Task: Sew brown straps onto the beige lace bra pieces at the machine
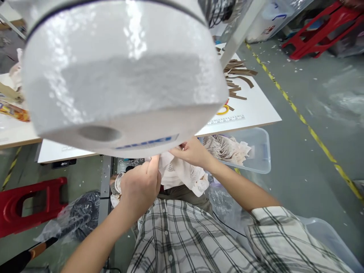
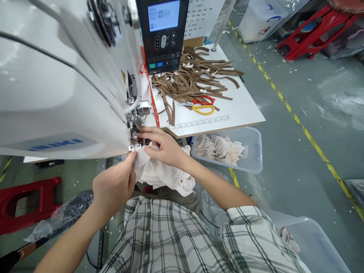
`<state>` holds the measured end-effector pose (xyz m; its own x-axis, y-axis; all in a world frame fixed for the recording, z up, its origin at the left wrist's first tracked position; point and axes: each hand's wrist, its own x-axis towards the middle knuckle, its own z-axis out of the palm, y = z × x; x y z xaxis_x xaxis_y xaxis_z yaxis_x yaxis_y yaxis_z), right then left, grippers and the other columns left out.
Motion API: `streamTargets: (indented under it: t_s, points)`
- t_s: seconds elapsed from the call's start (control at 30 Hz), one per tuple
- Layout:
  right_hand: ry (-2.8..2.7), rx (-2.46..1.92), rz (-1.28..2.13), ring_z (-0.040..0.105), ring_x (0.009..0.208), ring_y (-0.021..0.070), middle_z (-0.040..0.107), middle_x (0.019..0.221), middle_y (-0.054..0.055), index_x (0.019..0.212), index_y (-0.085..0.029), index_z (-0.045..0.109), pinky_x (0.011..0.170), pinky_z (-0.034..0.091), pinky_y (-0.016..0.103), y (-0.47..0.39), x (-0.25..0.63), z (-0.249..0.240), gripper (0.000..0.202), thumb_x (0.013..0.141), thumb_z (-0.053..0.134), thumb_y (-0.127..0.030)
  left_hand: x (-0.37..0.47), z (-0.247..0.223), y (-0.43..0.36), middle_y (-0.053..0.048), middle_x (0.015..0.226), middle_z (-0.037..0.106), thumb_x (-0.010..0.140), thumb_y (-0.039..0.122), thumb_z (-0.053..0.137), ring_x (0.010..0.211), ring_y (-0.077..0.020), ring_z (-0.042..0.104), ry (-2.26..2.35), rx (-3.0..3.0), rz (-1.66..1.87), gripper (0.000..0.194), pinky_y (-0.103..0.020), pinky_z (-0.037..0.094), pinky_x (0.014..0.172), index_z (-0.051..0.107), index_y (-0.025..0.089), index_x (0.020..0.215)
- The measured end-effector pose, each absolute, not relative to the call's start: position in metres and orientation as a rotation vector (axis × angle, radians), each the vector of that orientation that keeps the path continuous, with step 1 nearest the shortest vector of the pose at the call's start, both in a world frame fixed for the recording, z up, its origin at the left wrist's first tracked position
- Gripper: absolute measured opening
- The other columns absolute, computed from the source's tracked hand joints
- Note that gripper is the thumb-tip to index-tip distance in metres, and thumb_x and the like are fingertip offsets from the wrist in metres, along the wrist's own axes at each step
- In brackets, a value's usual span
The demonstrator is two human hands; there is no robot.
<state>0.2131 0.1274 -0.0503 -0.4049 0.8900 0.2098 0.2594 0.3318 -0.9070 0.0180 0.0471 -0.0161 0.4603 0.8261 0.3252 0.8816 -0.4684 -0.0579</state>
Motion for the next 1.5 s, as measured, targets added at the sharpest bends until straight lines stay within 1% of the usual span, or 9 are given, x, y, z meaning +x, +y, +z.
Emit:
streamTargets:
  t_s: [0.13, 0.33, 0.6, 0.73, 0.93, 1.07, 1.2, 1.33, 1.5]
  points:
    - [-1.836, -0.979, 1.08, 0.059, 0.076, 0.0124, 0.062, 0.124, 0.007, 0.123, -0.023, 0.064, 0.066, 0.05, 0.027, 0.122, 0.212, -0.055, 0.037, 0.087, 0.059, -0.028, 0.01, -0.024, 0.045, 0.001, 0.059, 0.065, 0.094, 0.019, 0.046, 0.051, -0.0139, 0.058, -1.59, -2.484, -0.454, 0.032, -0.029, 0.025, 0.046, 0.06, 0.015, 0.122]
    - [-1.743, -1.083, 1.025, 0.047, 0.058, 0.009, 0.065, 0.1, 0.004, 0.126, -0.022, 0.056, 0.061, 0.047, 0.026, 0.111, 0.213, -0.067, 0.039, 0.089, 0.062, -0.035, -0.003, -0.024, 0.035, -0.005, 0.088, 0.071, 0.095, 0.042, 0.051, 0.075, -0.0165, 0.067, -2.112, -2.51, -0.899, 0.032, -0.021, 0.042, 0.052, 0.057, 0.019, 0.116]
    - [-2.003, -1.144, 1.089, 0.055, 0.063, 0.0116, 0.063, 0.071, -0.001, 0.086, -0.018, 0.065, 0.059, 0.038, 0.023, 0.064, 0.227, -0.057, 0.026, 0.098, 0.051, -0.037, -0.029, -0.021, 0.054, -0.01, 0.114, 0.069, 0.091, 0.058, 0.051, 0.102, -0.026, 0.064, -2.49, -3.276, -0.779, 0.047, -0.034, 0.052, 0.082, 0.068, 0.02, 0.113]
    - [-2.092, -0.916, 1.222, 0.05, 0.057, 0.0103, 0.055, 0.063, -0.003, 0.076, -0.02, 0.058, 0.054, 0.036, 0.022, 0.025, 0.219, -0.045, 0.025, 0.097, 0.052, -0.033, -0.027, -0.031, 0.044, -0.007, 0.093, 0.071, 0.088, 0.057, 0.057, 0.086, -0.0222, 0.065, -2.384, -3.676, -0.985, 0.042, -0.031, 0.052, 0.073, 0.072, 0.018, 0.095]
    - [-2.059, -0.708, 1.217, 0.054, 0.064, 0.0133, 0.058, 0.07, 0.0, 0.092, -0.02, 0.063, 0.063, 0.043, 0.025, 0.024, 0.168, -0.072, 0.021, 0.096, 0.054, -0.038, -0.055, -0.03, 0.005, -0.003, 0.074, 0.065, 0.087, 0.052, 0.061, 0.064, -0.0138, 0.056, -3.067, -2.803, -1.711, 0.038, -0.026, 0.046, 0.06, 0.069, 0.014, 0.084]
    - [-1.749, -0.695, 1.669, 0.059, 0.094, 0.0218, 0.063, 0.104, 0.008, 0.113, -0.02, 0.062, 0.08, 0.05, 0.033, 0.036, 0.118, -0.092, 0.056, 0.076, 0.072, -0.061, -0.082, -0.029, -0.009, -0.001, 0.07, 0.06, 0.087, 0.05, 0.063, 0.061, -0.0116, 0.05, -3.171, -2.576, -1.716, 0.037, -0.023, 0.041, 0.057, 0.068, 0.014, 0.08]
    - [-0.9, -0.854, 2.122, 0.056, 0.071, 0.012, 0.06, 0.081, -0.001, 0.099, -0.024, 0.064, 0.067, 0.051, 0.025, 0.032, 0.092, -0.106, 0.034, 0.085, 0.065, -0.056, -0.094, -0.044, -0.011, -0.001, 0.071, 0.059, 0.089, 0.05, 0.057, 0.063, -0.0132, 0.051, -3.169, -2.66, -1.275, 0.037, -0.025, 0.04, 0.058, 0.067, 0.016, 0.08]
    - [-0.809, -1.026, 1.84, 0.059, 0.071, 0.0105, 0.062, 0.08, -0.003, 0.092, -0.024, 0.063, 0.072, 0.053, 0.025, 0.021, 0.096, -0.129, 0.024, 0.082, 0.072, -0.045, -0.083, -0.074, -0.011, -0.006, 0.091, 0.065, 0.085, 0.039, 0.062, 0.083, -0.0198, 0.056, -2.827, -2.16, -1.023, 0.023, -0.03, 0.044, 0.074, 0.066, 0.018, 0.09]
    - [-1.556, -1.117, 1.22, 0.065, 0.093, 0.0195, 0.069, 0.095, 0.004, 0.094, -0.025, 0.067, 0.086, 0.054, 0.036, 0.012, 0.116, -0.154, 0.012, 0.092, 0.06, -0.034, -0.05, -0.11, -0.008, -0.004, 0.076, 0.065, 0.089, 0.052, 0.055, 0.07, -0.016, 0.056, -3.13, -2.355, -1.458, 0.038, -0.027, 0.045, 0.068, 0.067, 0.017, 0.083]
